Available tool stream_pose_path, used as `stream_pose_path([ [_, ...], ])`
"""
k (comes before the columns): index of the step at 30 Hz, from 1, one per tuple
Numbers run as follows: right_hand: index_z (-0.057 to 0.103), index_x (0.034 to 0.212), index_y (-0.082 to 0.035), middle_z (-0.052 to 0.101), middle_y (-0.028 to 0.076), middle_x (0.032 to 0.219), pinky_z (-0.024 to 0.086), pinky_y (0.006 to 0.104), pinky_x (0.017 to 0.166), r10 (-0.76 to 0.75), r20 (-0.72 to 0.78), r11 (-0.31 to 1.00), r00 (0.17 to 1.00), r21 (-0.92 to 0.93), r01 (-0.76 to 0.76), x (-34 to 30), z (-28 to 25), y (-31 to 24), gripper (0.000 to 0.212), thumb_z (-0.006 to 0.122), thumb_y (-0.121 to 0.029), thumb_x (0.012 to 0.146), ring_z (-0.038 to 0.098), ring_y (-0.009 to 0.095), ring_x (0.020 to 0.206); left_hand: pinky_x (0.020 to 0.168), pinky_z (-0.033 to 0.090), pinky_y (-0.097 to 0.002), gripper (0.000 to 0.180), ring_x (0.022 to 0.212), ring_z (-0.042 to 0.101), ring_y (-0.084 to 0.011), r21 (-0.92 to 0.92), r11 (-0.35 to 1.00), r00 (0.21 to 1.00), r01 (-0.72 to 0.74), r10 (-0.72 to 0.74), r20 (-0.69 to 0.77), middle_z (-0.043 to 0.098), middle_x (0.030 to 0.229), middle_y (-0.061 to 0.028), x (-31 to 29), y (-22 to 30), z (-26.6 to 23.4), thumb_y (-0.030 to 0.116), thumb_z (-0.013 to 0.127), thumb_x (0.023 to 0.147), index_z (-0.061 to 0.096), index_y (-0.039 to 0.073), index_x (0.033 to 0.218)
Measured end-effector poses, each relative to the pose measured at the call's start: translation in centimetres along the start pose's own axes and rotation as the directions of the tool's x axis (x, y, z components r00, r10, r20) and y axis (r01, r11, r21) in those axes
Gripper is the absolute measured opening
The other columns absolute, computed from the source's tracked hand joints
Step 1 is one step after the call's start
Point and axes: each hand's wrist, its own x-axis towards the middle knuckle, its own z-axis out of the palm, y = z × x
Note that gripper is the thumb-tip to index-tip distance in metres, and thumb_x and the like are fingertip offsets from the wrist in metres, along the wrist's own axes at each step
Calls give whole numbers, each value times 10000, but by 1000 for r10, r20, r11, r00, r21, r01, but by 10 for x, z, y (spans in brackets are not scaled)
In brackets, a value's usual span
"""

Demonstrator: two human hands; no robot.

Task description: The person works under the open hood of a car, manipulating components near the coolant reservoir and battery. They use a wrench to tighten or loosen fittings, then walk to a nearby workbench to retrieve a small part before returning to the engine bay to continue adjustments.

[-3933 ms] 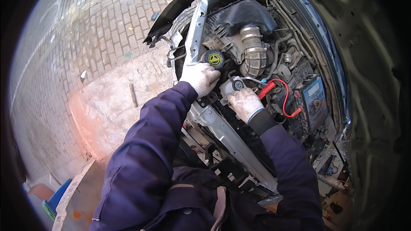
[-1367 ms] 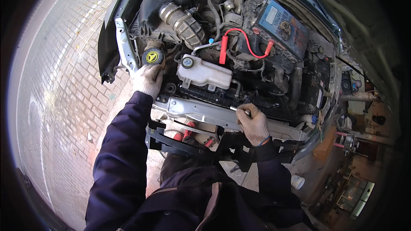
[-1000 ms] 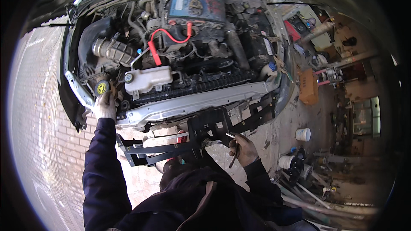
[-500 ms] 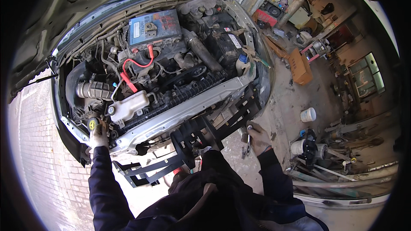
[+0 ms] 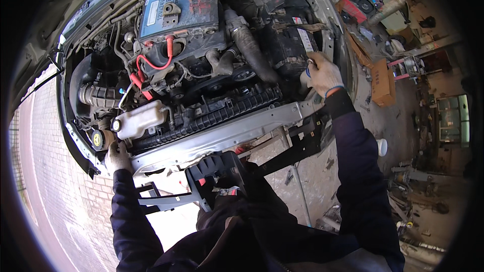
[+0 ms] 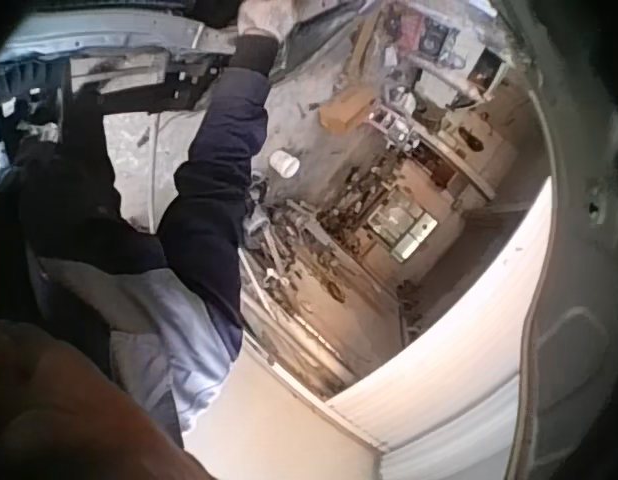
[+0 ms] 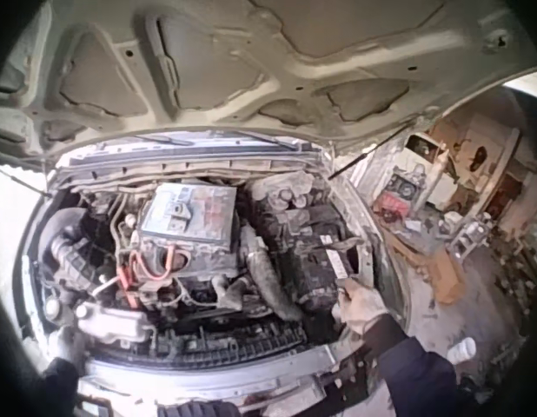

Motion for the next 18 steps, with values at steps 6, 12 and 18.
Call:
stream_pose_path([
  [6, 696, 1439, -124, 737, 236, 1380, 587, 549, 1060, -46, 136, 959, 990, -272, 81, 110, 54, 52, 359, 638, -160, 1086, 697, 453, 1264, 946, 590, -477, 363, 1035, 781, -344, 45, 996, 996, -76, 78, -44, 827, 1093, -171, -7, 9, -10, 388, 737, 1030, 815, 72, 1189],
  [12, 689, 1435, -113, 746, 236, 1338, 586, 554, 1043, -41, 196, 931, 980, -349, 108, 134, 75, 72, 355, 626, -171, 1090, 703, 450, 1235, 943, 592, -436, 335, 1019, 779, -316, -150, 987, 998, -53, 50, -25, 821, 1096, -165, -1, -13, -1, 330, 722, 1055, 811, 42, 1200],
  [18, 703, 1405, -103, 757, 229, 1268, 612, 545, 977, -89, 79, 946, 993, -305, 109, 114, 52, 66, 366, 662, -232, 1065, 738, 430, 1161, 1039, 578, -450, 319, 1118, 770, -320, -216, 976, 1000, -16, 11, -24, 817, 1182, -165, 7, -45, 12, 276, 736, 1046, 805, 47, 1257],
])
